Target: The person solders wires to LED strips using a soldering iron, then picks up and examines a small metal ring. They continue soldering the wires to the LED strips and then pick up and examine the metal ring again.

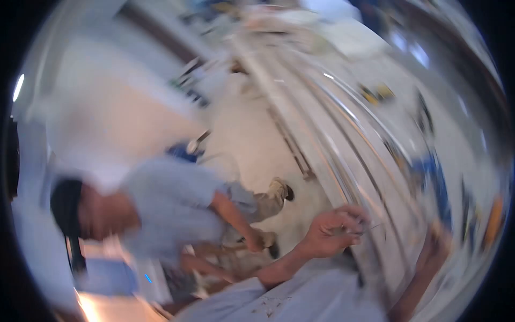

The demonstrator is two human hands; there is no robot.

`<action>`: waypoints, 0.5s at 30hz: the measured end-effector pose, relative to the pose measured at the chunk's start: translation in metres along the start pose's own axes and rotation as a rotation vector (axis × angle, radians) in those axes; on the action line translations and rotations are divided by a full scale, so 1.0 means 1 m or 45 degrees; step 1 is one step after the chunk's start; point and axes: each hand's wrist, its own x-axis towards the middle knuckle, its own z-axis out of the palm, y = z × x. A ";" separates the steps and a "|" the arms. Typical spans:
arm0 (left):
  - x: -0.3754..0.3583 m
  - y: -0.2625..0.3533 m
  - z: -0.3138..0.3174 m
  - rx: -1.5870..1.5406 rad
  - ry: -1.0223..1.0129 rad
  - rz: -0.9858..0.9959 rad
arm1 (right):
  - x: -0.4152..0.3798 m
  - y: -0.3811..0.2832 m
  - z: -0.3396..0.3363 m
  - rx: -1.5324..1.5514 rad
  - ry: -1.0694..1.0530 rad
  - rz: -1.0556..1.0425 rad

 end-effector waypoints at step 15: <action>-0.026 -0.070 0.067 0.780 0.194 0.022 | -0.024 -0.042 -0.024 1.197 0.193 0.033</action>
